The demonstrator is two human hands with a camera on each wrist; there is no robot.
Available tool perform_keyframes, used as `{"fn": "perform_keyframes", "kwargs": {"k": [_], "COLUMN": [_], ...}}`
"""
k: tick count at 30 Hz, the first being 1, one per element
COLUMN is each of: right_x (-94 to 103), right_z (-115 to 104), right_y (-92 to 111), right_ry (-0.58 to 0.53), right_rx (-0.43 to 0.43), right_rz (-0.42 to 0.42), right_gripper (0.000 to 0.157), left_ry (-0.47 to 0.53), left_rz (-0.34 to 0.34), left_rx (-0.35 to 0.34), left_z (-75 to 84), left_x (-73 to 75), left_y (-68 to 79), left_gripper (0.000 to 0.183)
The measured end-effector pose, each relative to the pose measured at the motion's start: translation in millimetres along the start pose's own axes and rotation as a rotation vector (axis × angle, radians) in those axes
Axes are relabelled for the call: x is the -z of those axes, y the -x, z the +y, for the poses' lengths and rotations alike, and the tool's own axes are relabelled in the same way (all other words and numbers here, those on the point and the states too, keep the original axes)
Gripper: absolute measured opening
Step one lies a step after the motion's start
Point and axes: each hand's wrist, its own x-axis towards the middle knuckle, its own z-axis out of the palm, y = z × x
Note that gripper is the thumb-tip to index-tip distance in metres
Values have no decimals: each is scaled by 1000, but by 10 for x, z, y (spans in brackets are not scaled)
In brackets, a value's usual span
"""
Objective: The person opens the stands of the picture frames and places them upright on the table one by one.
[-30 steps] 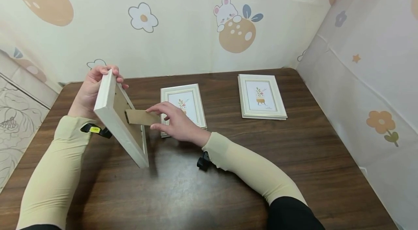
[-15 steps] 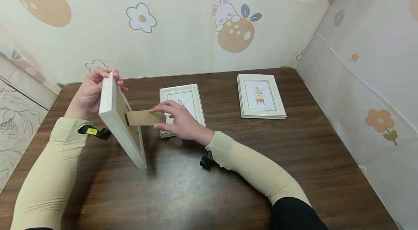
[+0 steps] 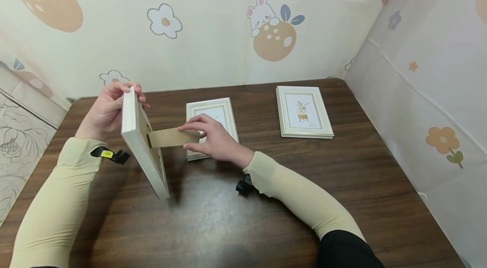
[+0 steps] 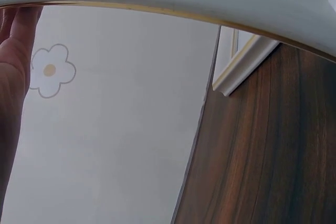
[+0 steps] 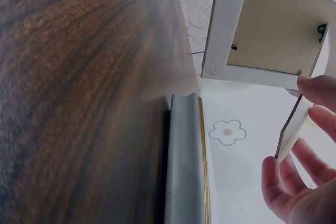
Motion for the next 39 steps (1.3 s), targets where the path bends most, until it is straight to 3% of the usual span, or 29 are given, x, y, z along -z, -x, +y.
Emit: {"fn": "perform_keyframes", "kwargs": {"k": [23, 29, 39], "right_x": [155, 144, 121], "right_z": [0, 2, 30], "right_y": [9, 14, 4], "right_ry": [70, 39, 5], "right_rx": [23, -27, -104], "right_rz": [29, 14, -26], "right_gripper": [38, 42, 51], "left_ry": [-46, -32, -38], "left_rz": [51, 25, 53], "left_rx": [58, 49, 48], "left_z": [-48, -34, -57], "left_x": [64, 48, 39], "left_y": [49, 40, 43], "left_gripper": [21, 20, 20]}}
